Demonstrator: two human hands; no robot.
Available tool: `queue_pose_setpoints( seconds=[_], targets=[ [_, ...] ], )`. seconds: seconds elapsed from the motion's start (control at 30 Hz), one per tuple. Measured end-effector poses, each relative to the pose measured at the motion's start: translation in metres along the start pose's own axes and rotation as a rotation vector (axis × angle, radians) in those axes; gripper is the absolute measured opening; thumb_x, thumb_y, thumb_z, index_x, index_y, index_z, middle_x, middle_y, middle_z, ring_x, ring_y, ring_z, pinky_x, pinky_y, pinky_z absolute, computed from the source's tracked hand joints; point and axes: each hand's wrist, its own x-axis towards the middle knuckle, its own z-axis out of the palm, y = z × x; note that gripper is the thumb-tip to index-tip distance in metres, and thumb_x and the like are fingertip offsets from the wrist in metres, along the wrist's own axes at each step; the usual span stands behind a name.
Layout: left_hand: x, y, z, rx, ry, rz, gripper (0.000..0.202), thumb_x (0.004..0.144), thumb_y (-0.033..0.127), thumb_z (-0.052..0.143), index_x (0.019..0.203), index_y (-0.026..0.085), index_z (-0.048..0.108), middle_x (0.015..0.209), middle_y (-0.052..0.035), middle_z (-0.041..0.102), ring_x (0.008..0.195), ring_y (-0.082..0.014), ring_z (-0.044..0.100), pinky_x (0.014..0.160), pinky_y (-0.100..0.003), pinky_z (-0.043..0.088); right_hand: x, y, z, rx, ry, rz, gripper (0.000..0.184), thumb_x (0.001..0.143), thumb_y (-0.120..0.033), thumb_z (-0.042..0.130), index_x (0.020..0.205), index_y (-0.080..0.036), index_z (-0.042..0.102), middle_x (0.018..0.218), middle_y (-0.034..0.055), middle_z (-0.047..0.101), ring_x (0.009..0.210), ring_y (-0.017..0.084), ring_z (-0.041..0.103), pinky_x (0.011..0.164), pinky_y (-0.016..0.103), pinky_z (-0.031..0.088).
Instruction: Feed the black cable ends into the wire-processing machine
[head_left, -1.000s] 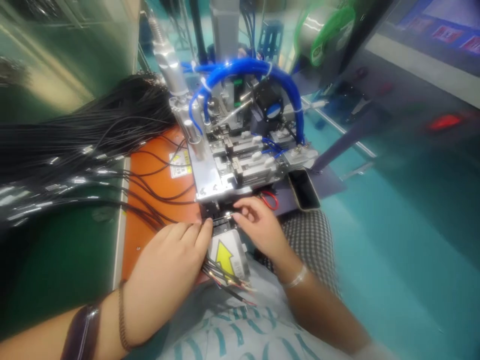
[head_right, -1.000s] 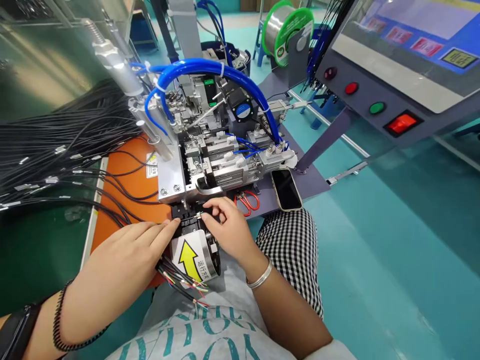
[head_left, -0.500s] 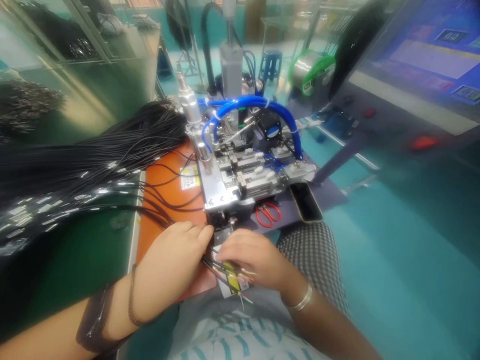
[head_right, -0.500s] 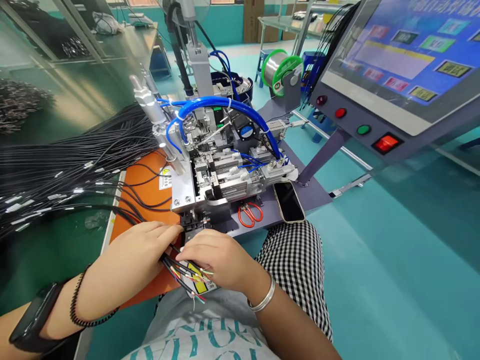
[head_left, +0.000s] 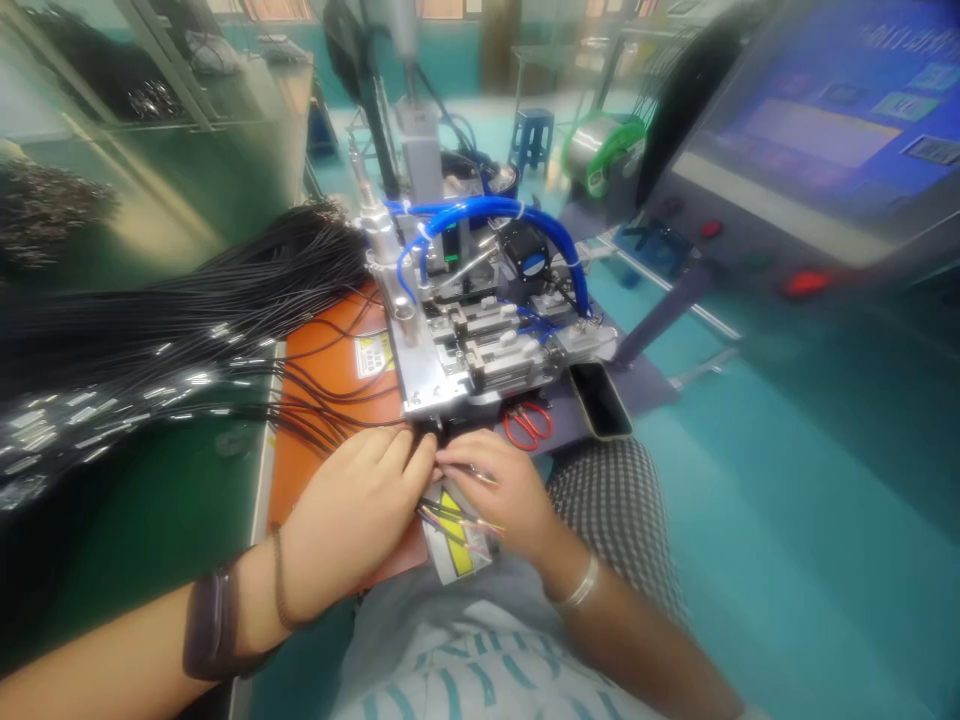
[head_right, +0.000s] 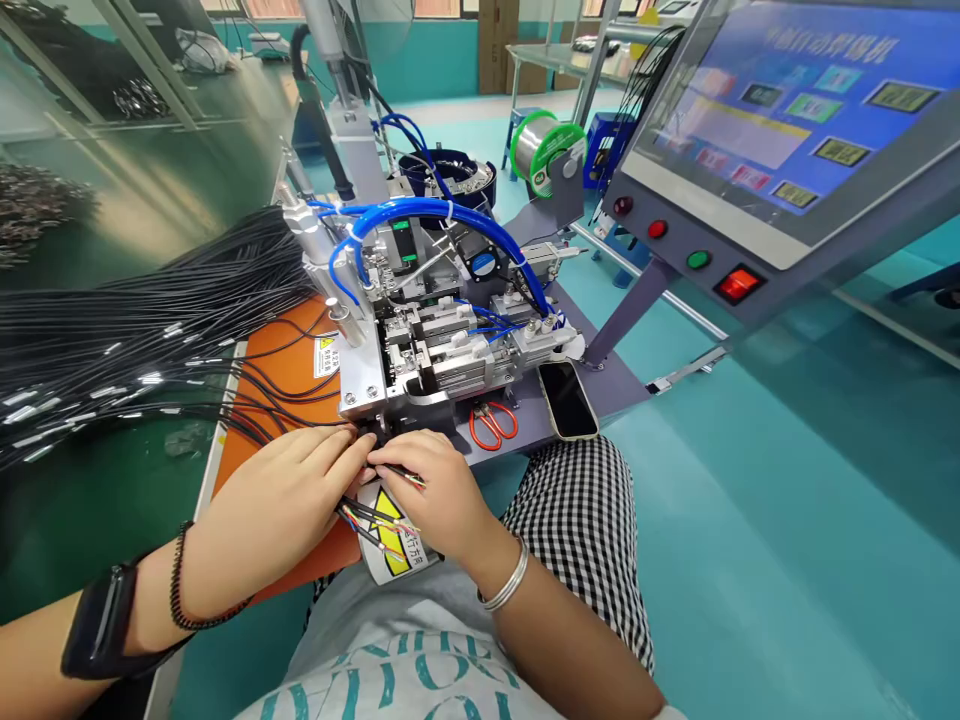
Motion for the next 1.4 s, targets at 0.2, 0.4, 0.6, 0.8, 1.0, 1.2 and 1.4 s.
queue_pose_setpoints(
  seconds=[0.2,0.4,0.6,0.8,1.0,1.2,1.4],
  targets=[
    [0.002,-0.011,-0.015,-0.013,-0.077,-0.059,0.031,0.082,0.012,0.049,0.111,0.017,0.056,0.104,-0.0082,0.062,0.090,-0.0250,0.056,0.072,-0.037,0.045,0.000,-0.017,-0.014,0.057,0.141,0.024,0.016,0.083,-0.013,0.060,0.091,-0.023,0.070,0.090,0.0031,0.070,0.087,0.016,0.063,0.081,0.031,0.050],
    [0.001,-0.031,-0.024,-0.006,-0.235,-0.091,0.015,0.079,0.007,0.052,0.082,0.020,0.060,0.077,-0.0026,0.060,0.071,-0.0214,0.056,0.064,-0.035,0.042,0.003,-0.038,-0.042,0.150,-0.452,-0.228,0.026,0.082,-0.008,0.054,0.098,-0.022,0.069,0.089,0.0025,0.071,0.090,0.016,0.061,0.091,0.034,0.045],
    [0.004,-0.032,-0.010,0.092,-0.247,-0.100,0.014,0.080,0.007,0.050,0.083,0.017,0.059,0.076,-0.0040,0.059,0.074,-0.0244,0.058,0.064,-0.037,0.042,0.002,-0.015,-0.055,-0.022,-0.231,0.001,0.032,0.084,-0.006,0.045,0.099,-0.024,0.067,0.090,0.0026,0.068,0.089,0.017,0.059,0.082,0.034,0.047],
    [0.006,-0.032,0.000,0.145,-0.203,-0.083,0.017,0.080,0.005,0.045,0.073,0.016,0.056,0.067,-0.0042,0.055,0.065,-0.0230,0.055,0.059,-0.035,0.041,0.005,0.008,-0.051,-0.019,-0.246,0.336,0.028,0.086,-0.013,0.046,0.103,-0.024,0.065,0.097,0.0027,0.067,0.090,0.016,0.062,0.082,0.032,0.049],
    [0.008,-0.027,-0.007,0.071,-0.232,-0.085,0.014,0.078,0.006,0.047,0.080,0.017,0.055,0.076,-0.0041,0.056,0.072,-0.0219,0.056,0.062,-0.034,0.042,0.003,0.011,-0.045,0.073,-0.289,0.509,0.023,0.087,-0.029,0.052,0.105,-0.025,0.064,0.100,0.0028,0.067,0.087,0.016,0.062,0.078,0.031,0.050],
    [0.008,-0.025,-0.009,0.071,-0.258,-0.140,0.016,0.081,0.005,0.048,0.085,0.016,0.058,0.080,-0.0037,0.058,0.074,-0.0213,0.056,0.062,-0.033,0.044,-0.001,0.007,-0.042,0.167,-0.348,0.518,0.024,0.081,-0.027,0.061,0.104,-0.023,0.063,0.082,0.0003,0.064,0.075,0.015,0.059,0.068,0.026,0.047],
    [0.005,-0.032,-0.007,0.025,-0.281,-0.133,0.018,0.081,0.004,0.046,0.083,0.015,0.060,0.080,-0.0055,0.059,0.076,-0.0215,0.057,0.064,-0.033,0.043,-0.001,-0.005,-0.036,-0.021,-0.260,0.441,0.019,0.082,-0.020,0.054,0.096,-0.023,0.067,0.083,0.0003,0.067,0.074,0.016,0.060,0.067,0.028,0.046]
  ],
)
